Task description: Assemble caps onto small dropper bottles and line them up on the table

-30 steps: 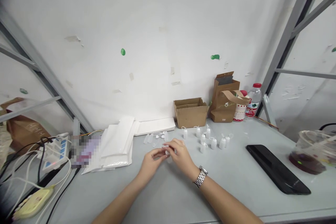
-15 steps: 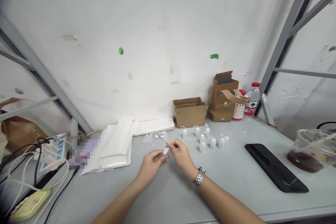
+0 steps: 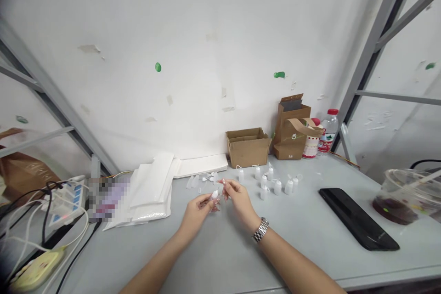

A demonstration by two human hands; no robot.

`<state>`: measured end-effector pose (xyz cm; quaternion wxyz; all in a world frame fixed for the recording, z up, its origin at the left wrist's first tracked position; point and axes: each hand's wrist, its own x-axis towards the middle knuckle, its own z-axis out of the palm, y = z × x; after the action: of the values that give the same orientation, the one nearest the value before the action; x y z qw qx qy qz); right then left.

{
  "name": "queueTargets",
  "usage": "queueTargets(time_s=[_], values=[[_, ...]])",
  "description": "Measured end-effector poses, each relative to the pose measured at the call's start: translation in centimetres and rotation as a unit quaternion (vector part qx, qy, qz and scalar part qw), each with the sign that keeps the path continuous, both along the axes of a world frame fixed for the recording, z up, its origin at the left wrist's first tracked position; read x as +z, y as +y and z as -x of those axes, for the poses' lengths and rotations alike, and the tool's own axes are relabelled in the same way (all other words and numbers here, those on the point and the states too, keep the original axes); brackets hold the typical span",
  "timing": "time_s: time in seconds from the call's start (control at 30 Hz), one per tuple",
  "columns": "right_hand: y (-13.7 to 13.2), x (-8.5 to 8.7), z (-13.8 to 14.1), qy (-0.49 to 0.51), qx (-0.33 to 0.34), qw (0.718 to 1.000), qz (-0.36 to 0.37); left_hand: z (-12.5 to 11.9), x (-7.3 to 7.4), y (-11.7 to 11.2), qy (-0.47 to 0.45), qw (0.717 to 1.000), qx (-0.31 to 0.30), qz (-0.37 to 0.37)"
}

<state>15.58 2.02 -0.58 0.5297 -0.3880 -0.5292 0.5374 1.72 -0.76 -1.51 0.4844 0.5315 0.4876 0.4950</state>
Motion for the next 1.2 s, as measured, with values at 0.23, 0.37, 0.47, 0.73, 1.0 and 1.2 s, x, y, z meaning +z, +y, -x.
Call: queueTargets(time_s=[0.23,0.37,0.47,0.73,1.0,1.2], values=[[-1.2,1.9,-0.6,-0.158,-0.079,0.974,-0.145,0.7,-0.2,-0.2,0.011,0.998,-0.023,-0.061],[-0.4,5.6,-5.4,-0.267,-0.196,0.908,-0.255,1.6,-0.1,0.3,0.016,0.994,0.037,-0.097],[1.5,7.5,-10.5,-0.347,-0.286,0.850,-0.274,2.2,-0.1,0.8,0.027,0.992,0.084,-0.087],[6.7,5.5,-18.1,-0.604,-0.266,0.747,-0.078,2.5,-0.7,1.5,0.032,0.992,0.101,-0.074],[7.3,2.7,-18.6,-0.624,-0.225,0.747,-0.048,3.1,-1.4,2.2,0.029,0.990,0.114,-0.073],[7.2,2.5,-18.9,-0.626,-0.235,0.742,-0.041,3.1,-1.3,2.1,0.028,0.990,0.111,-0.077]])
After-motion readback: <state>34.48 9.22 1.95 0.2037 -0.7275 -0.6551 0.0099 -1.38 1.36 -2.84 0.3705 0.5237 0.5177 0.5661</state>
